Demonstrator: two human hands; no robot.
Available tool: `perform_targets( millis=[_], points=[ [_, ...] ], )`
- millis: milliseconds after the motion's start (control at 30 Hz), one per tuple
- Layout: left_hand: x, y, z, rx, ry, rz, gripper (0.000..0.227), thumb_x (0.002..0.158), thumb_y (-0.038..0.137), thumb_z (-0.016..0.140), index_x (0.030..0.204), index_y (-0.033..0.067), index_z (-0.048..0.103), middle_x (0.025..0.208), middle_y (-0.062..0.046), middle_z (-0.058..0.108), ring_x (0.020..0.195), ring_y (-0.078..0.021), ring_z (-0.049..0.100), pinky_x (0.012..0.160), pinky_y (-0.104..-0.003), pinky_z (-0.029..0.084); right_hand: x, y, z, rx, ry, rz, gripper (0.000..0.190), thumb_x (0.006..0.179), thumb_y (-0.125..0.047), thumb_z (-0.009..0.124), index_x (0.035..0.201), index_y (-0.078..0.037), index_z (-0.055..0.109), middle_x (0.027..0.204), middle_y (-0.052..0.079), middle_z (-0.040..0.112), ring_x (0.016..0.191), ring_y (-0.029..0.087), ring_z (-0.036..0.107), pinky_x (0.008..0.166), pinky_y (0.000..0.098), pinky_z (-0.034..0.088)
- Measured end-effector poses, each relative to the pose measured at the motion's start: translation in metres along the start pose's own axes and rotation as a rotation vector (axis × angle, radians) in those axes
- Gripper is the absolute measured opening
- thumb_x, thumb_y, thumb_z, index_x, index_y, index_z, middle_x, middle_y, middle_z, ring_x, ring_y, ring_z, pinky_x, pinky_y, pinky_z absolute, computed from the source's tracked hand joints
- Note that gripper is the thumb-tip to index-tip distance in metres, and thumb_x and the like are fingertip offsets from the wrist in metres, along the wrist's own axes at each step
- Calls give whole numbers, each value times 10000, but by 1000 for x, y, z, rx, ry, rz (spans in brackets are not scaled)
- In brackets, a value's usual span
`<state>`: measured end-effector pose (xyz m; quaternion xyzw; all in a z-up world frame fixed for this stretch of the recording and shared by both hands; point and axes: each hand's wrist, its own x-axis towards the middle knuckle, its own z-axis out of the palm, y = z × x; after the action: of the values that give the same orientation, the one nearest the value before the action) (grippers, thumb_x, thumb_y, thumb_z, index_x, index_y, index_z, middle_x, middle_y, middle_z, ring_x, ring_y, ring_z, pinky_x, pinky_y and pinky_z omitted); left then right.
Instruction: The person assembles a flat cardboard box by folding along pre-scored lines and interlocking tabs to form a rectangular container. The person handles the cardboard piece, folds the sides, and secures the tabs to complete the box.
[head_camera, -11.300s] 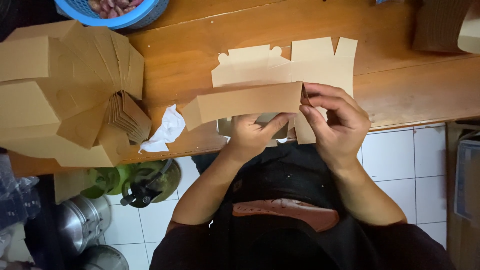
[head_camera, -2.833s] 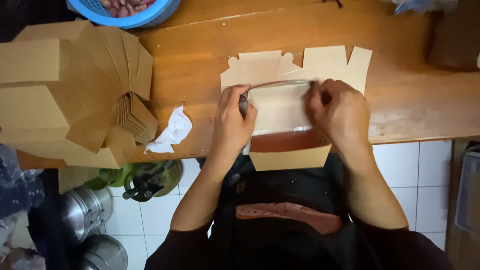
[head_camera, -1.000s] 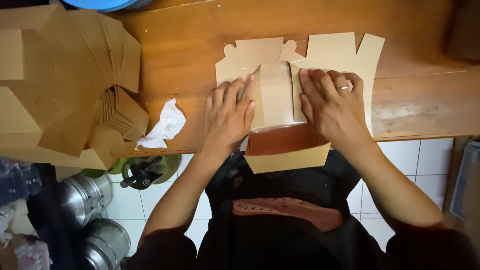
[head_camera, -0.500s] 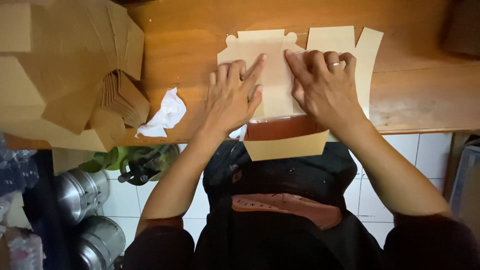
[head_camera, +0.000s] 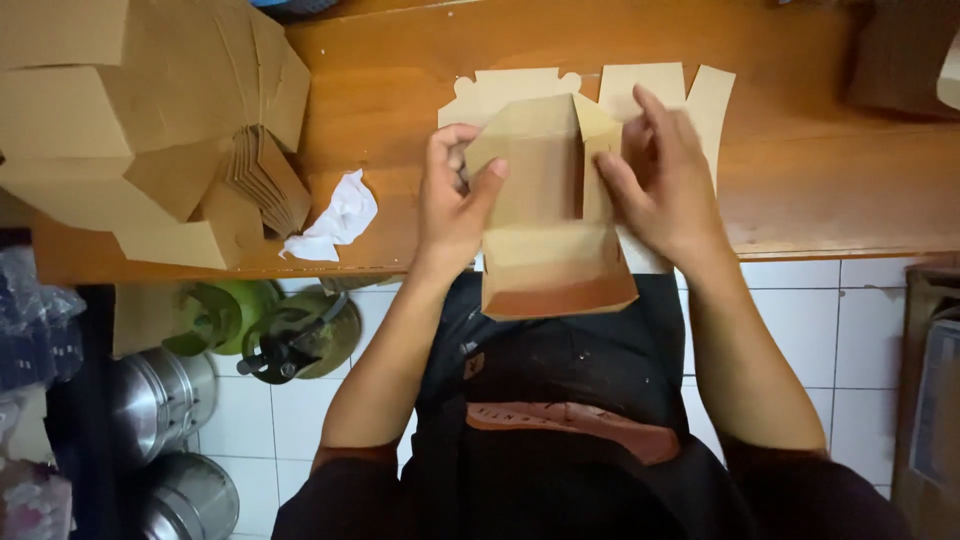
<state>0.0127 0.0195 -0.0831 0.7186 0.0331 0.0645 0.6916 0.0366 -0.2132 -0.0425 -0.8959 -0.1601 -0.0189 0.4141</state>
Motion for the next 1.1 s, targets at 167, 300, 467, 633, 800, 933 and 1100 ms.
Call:
perform_targets(
  millis=[167,300,467,633,800,933,1100],
  points=[
    [-17,41,7,-358,-2,130,318,902,78,730,1106,73,487,1102,-54,607,1034,-125,608,909,-272,515,-24,10,-11,256,-44,-73,102,860,-111,786,850,-59,699,830,82,641,688,230,598,668,326,464],
    [-7,71,17,83,-17,505,376,748,8,882,1064,20,678,1113,-90,643,1123,-227,589,991,-279,508,-25,-19,-32,284,213,-169,236,877,58,761,1076,-69,756,1144,142,628,945,246,649,861,347,526],
    [-5,52,8,272,-201,414,219,848,171,716,981,40,601,1231,-78,543,1178,-267,515,1006,-354,500,-39,7,-34,262,202,-185,116,891,-21,744,1000,-61,754,1139,169,616,927,264,603,865,380,489],
    [-12,37,15,335,-209,211,425,967,406,623,837,21,499,1229,-110,507,1073,-298,564,917,-436,495,-45,26,-23,237,207,-183,100,954,-125,722,877,-62,727,1151,180,600,1000,305,588,887,404,466],
    [-7,-2,41,-176,-58,23,367,1010,198,582,1266,53,362,1161,-54,495,1158,-167,522,1043,-321,416,-35,0,-26,165,312,-172,272,926,79,643,1135,-74,725,1180,162,606,1031,316,615,926,429,490],
    [8,38,78,-88,-251,120,277,1051,269,515,1236,64,489,1426,-184,480,1357,-295,449,1145,-454,348,-49,43,-31,69,595,-78,77,968,51,753,927,9,702,770,118,619,728,291,596,668,359,503],
    [45,56,146,270,-226,217,570,944,436,538,1395,112,412,1503,-152,372,1483,-286,257,1212,-470,220,-60,47,-49,-91,918,170,232,996,15,735,803,10,608,782,87,534,738,186,481,648,310,385]
  ],
)
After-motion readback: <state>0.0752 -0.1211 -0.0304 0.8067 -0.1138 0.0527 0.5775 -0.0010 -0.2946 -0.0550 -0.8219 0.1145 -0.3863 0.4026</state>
